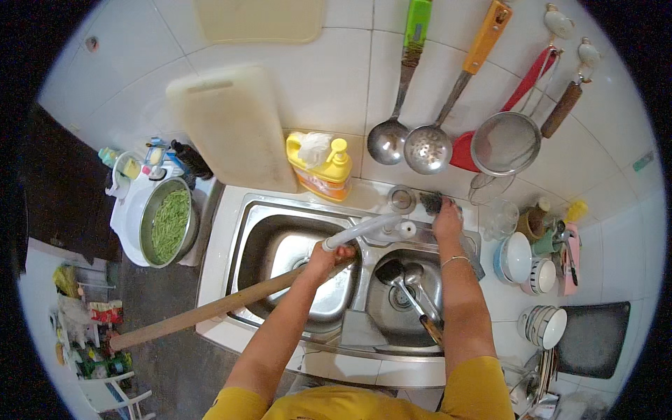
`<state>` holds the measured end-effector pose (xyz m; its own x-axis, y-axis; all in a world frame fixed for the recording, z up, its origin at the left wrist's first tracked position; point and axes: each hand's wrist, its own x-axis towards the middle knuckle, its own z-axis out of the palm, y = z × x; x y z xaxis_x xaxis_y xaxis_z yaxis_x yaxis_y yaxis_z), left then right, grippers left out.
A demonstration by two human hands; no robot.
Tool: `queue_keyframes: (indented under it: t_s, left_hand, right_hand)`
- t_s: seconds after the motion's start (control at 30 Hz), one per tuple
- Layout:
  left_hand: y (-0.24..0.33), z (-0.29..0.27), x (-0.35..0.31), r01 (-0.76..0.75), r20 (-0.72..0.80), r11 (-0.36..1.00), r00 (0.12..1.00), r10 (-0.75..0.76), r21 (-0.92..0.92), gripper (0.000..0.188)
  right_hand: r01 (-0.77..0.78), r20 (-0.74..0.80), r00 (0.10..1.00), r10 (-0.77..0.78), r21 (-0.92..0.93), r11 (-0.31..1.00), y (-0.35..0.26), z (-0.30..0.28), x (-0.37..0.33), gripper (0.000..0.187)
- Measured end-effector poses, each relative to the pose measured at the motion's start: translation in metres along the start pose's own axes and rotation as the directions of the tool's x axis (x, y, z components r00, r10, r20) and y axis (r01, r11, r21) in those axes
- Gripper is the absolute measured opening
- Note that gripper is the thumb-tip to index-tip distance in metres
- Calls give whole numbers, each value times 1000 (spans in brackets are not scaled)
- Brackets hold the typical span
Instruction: The person picks up a long wooden pole, moves a large metal pot aside, and washes the pole in a sink using a cloth and running water, scrubbing its entire length repeatedly.
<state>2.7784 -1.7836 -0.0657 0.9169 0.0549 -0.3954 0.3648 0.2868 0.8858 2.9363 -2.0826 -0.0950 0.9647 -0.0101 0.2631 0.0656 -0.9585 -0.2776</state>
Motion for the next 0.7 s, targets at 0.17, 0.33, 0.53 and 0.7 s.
queue_keyframes:
  t_s: [0.17, 0.33, 0.53, 0.7]
  left_hand:
    - [41, 11, -30, 120, -140, 987, 981, -135, -110, 13]
    - [-32, -45, -13, -58, -282, 953, 948, 146, 299, 23]
    - [-55, -84, -43, -124, -291, 798, 889, 354, 590, 25]
    - [-7, -101, -107, 8, -370, 978, 926, 71, 208, 27]
  right_hand:
    - [-86, -23, 996, 86, 17, 996, -21, -63, -3, 30]
    - [87, -134, 991, -27, 462, 883, -60, -107, -80, 22]
    - [-251, 314, 950, -5, 768, 590, -171, -48, -157, 19]
    - [-705, 713, 699, 49, 699, -115, -255, -23, -145, 25]
